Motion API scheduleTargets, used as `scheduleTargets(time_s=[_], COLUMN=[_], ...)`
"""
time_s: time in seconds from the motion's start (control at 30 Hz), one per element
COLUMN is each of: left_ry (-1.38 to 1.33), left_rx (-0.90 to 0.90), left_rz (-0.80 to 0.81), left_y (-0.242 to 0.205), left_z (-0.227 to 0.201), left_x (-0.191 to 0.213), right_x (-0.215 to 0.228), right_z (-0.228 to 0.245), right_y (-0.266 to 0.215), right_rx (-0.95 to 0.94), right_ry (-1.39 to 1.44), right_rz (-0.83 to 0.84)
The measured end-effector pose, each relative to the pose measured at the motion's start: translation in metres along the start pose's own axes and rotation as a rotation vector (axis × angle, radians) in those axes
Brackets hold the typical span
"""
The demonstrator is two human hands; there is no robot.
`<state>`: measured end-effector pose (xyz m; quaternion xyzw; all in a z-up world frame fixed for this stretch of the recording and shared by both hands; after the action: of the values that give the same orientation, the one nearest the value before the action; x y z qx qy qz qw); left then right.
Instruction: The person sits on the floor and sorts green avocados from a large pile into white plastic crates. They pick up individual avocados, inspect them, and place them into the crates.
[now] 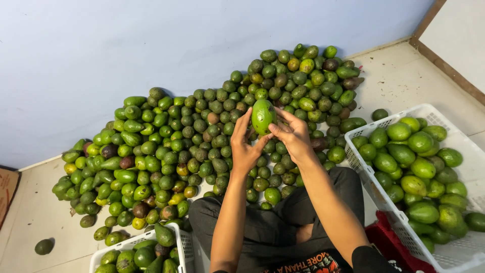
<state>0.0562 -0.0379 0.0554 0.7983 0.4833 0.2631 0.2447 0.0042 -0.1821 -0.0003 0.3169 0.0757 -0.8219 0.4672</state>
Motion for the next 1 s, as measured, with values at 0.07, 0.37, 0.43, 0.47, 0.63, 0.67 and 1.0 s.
scheduleTargets(time_s=[0.07, 0.37, 0.43, 0.47, 0.63, 0.67, 1.0], left_ry=[0.023, 0.151, 0.154, 0.163, 0.232, 0.207, 0.063], left_rx=[0.002, 0.315, 0.388, 0.479, 0.684, 0.805, 0.905], left_rz=[0.013, 0.271, 0.236, 0.21, 0.148, 0.102, -0.091], left_y=[-0.005, -0.077, -0.096, -0.114, -0.186, -0.198, -0.226], left_z=[0.003, 0.091, 0.127, 0.152, 0.245, 0.249, 0.277], left_x=[0.0, 0.007, 0.028, 0.04, 0.094, 0.106, 0.114], right_x=[0.007, 0.156, 0.207, 0.249, 0.399, 0.408, 0.425], right_z=[-0.004, -0.002, 0.009, 0.012, 0.049, 0.074, 0.132], right_y=[-0.001, -0.045, -0.056, -0.067, -0.119, -0.132, -0.172], right_rx=[0.0, -0.056, -0.062, -0.051, 0.057, 0.163, 0.811], right_ry=[0.001, 0.134, 0.15, 0.027, -0.317, -0.652, -1.891], right_rz=[0.001, -0.263, -0.281, -0.371, -0.682, -0.75, -0.767])
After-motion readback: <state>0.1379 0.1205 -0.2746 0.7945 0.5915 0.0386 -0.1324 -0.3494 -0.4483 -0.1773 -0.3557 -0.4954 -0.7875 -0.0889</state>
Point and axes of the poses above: each hand's wrist, its own y-axis towards the middle knuckle, its own x-axis out of the back of the hand, z = x × y, the point moved 9 cm from there along y, towards the middle knuckle, and after that the axes turned 8 degrees about y, right-handed, at the moved point
